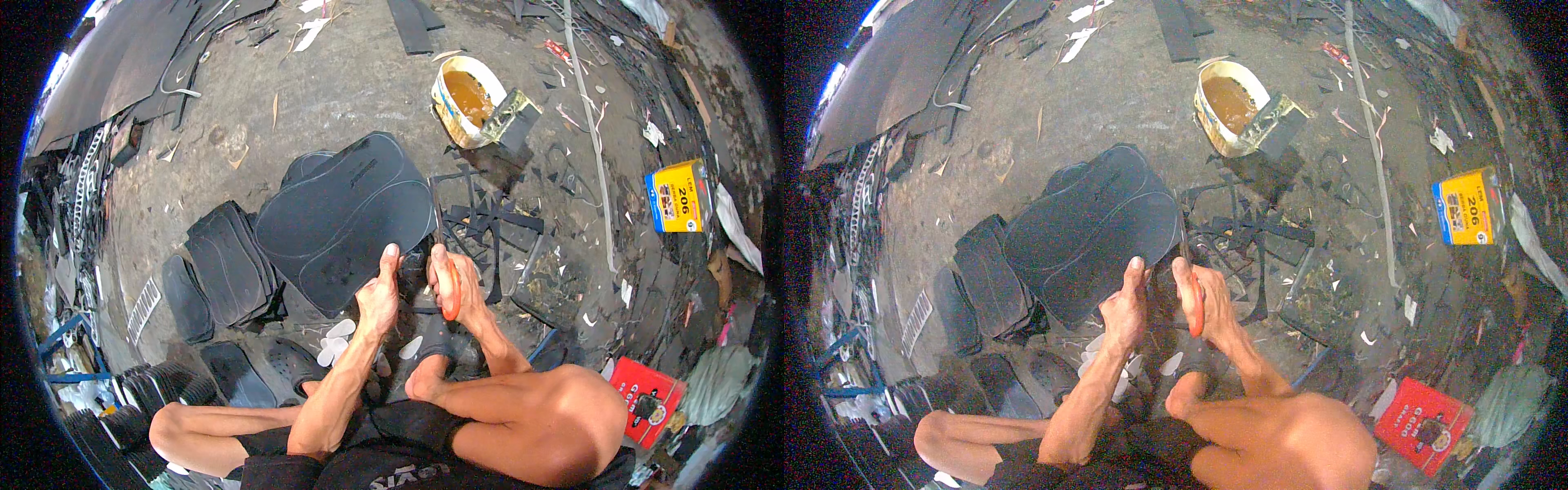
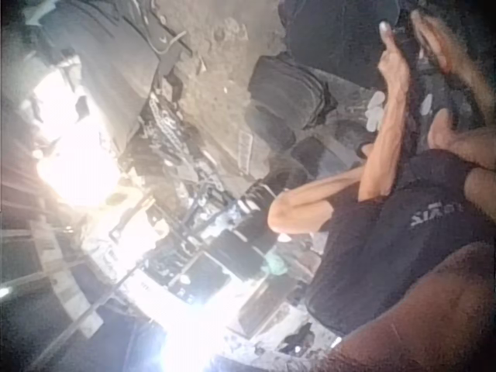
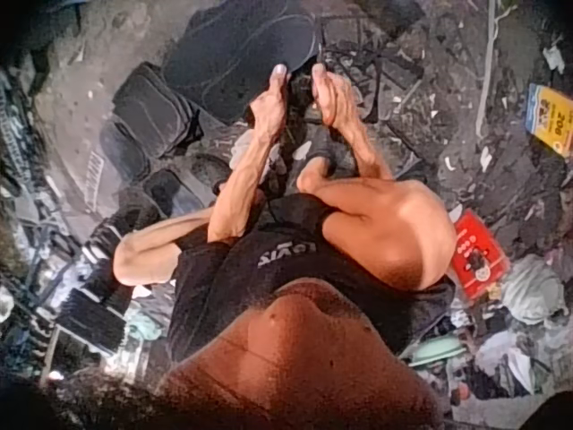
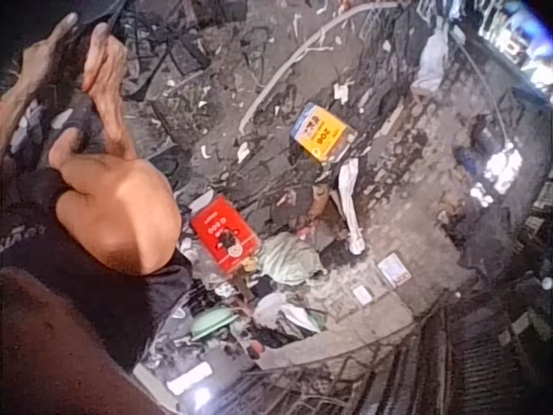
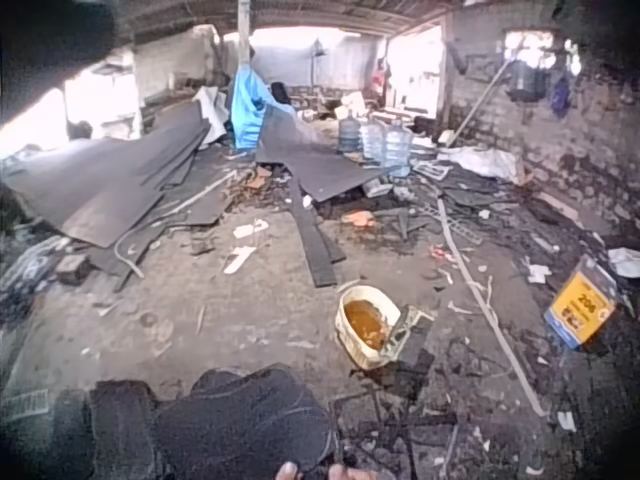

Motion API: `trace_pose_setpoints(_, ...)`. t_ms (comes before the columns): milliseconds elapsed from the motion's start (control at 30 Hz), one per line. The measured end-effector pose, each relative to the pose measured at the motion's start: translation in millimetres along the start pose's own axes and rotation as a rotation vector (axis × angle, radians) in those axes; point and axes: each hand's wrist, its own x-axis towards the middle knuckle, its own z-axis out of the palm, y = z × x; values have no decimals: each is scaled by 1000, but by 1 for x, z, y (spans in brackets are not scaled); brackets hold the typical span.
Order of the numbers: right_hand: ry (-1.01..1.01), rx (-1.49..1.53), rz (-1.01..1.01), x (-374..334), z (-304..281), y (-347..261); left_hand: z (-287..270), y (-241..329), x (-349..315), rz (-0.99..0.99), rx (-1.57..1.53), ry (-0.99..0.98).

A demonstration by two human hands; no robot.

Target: The person sits on the floor and uses red-handled scissors to cut black rubber sheets into shoe insole shapes. They repeatedly trim the edges of each piece and stack the finished insoles into a pile.

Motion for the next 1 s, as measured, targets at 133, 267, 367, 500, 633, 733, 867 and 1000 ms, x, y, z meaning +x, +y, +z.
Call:
trace_pose_setpoints(133,83,97,-134,-3,6,-2,-4,1,3,-103,-113,-68)
trace_pose_setpoints(267,123,109,-184,7,2,-3,-12,10,-4,-235,150,-63)
trace_pose_setpoints(367,113,162,-75,7,-2,6,-11,19,-8,-267,178,-52)
trace_pose_setpoints(500,229,319,25,2,-7,10,-16,20,6,-119,-31,-62)
trace_pose_setpoints(633,241,454,3,11,-8,45,-22,17,43,120,-586,1)
trace_pose_setpoints(733,263,464,11,10,-14,43,-63,-19,54,-205,-364,264)
trace_pose_setpoints(867,253,522,68,13,-16,54,-184,-56,122,221,-27,644)
trace_pose_setpoints(1000,236,537,43,14,-16,63,-288,12,157,144,898,1093)
